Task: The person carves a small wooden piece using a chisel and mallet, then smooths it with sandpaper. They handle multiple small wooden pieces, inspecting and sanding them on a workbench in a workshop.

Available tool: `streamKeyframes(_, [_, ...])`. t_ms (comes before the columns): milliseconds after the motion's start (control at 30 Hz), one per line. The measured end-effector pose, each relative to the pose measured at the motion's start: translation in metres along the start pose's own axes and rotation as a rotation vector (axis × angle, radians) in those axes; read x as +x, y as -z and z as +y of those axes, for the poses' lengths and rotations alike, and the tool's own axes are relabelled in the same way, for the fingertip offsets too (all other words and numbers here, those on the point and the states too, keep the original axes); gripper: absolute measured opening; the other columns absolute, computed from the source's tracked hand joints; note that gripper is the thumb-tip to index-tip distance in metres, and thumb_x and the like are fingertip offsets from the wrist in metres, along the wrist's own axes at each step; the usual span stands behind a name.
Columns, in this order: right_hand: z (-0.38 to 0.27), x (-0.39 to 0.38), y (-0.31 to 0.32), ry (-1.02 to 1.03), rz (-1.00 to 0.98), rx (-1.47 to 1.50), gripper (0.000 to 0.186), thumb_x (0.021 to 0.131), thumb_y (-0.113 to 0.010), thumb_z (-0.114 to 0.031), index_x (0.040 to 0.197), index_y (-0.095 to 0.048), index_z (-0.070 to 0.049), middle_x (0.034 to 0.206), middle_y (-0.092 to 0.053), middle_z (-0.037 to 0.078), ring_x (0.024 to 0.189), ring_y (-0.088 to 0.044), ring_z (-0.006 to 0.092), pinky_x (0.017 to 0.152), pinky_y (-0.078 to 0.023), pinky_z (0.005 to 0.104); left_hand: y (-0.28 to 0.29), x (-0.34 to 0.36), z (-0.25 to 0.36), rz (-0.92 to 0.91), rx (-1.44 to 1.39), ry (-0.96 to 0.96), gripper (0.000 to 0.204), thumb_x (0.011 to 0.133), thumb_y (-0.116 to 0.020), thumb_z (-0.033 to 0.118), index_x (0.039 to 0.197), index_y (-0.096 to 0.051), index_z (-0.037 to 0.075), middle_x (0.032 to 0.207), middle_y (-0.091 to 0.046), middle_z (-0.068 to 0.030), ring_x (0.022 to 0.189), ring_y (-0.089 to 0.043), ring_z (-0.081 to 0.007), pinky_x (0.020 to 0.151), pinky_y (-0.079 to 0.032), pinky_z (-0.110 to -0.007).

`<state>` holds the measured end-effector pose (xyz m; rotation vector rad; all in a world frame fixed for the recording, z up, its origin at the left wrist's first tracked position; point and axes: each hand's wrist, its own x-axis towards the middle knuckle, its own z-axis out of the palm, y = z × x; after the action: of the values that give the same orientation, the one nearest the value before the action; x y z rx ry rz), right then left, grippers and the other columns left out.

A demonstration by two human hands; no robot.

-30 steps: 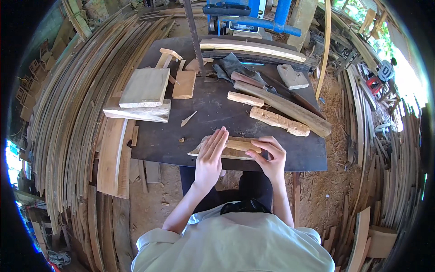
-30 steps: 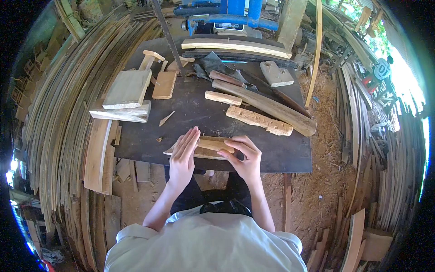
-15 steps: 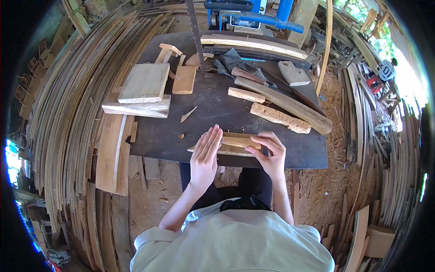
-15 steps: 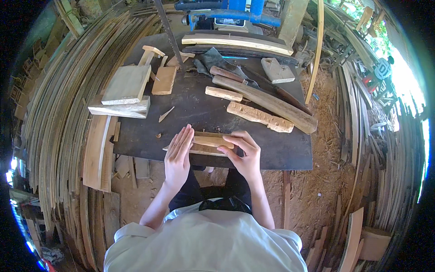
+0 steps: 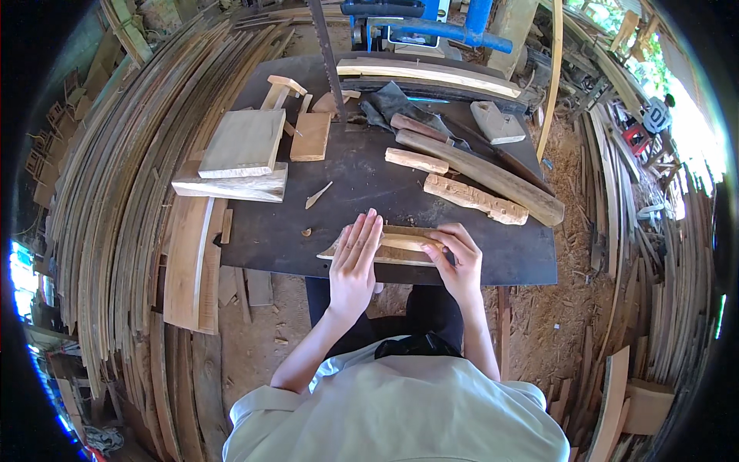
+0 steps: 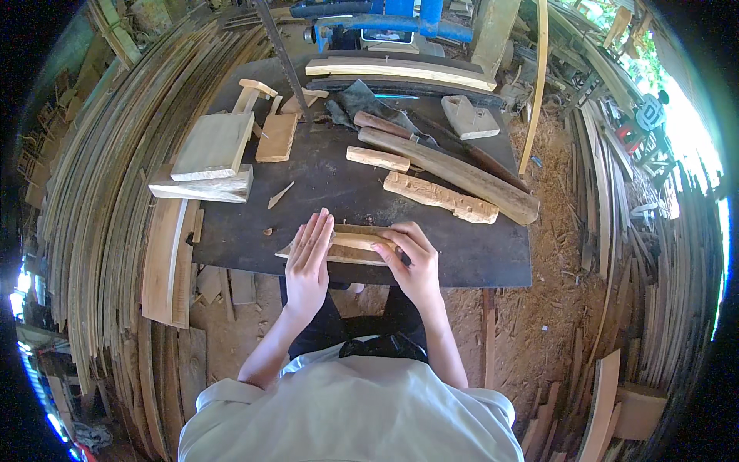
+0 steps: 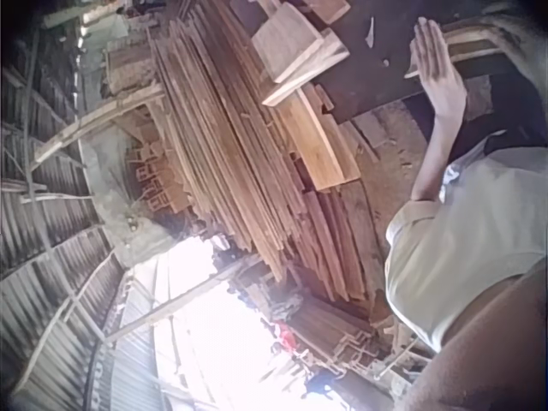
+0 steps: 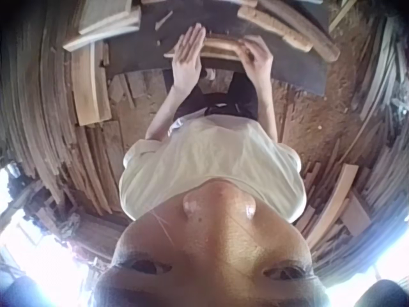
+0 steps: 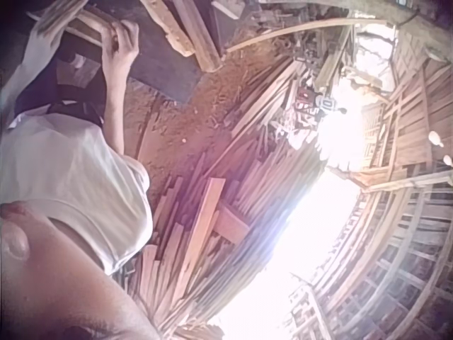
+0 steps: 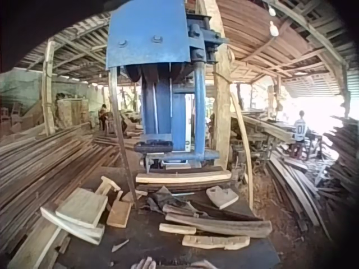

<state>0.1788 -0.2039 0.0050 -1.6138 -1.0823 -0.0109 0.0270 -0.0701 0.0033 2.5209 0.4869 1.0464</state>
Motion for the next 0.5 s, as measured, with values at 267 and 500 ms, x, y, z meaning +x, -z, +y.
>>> streamKeyframes(267, [-0.009, 0.002, 0.000, 0.073, -0.003, -0.069, 0.028, 0.077, -0.084, -0.010, 0.100, -0.071, 0.000, 0.094, -0.066, 0.009, 0.077, -0.065, 0.0198, 0.063, -0.051, 0.0299, 0.009, 0.011, -0.001, -0.040, 0.024, -0.025, 0.052, 0.090, -0.053, -0.005, 0.141, -0.053, 0.002, 0.143, -0.056, -0.0131, 0.134, -0.053, -0.0309, 0.112, -0.042, -0.048])
streamKeyframes(500, [0.004, -0.001, -0.004, 0.103, -0.002, -0.057, 0.032, 0.073, -0.086, -0.012, 0.099, -0.072, -0.001, 0.094, -0.069, 0.010, 0.082, -0.066, 0.0257, 0.078, -0.051, 0.0358, -0.005, 0.008, 0.012, -0.036, 0.048, -0.098, 0.054, 0.087, -0.054, -0.004, 0.142, -0.052, 0.001, 0.143, -0.056, -0.0142, 0.135, -0.052, -0.0304, 0.113, -0.041, -0.047])
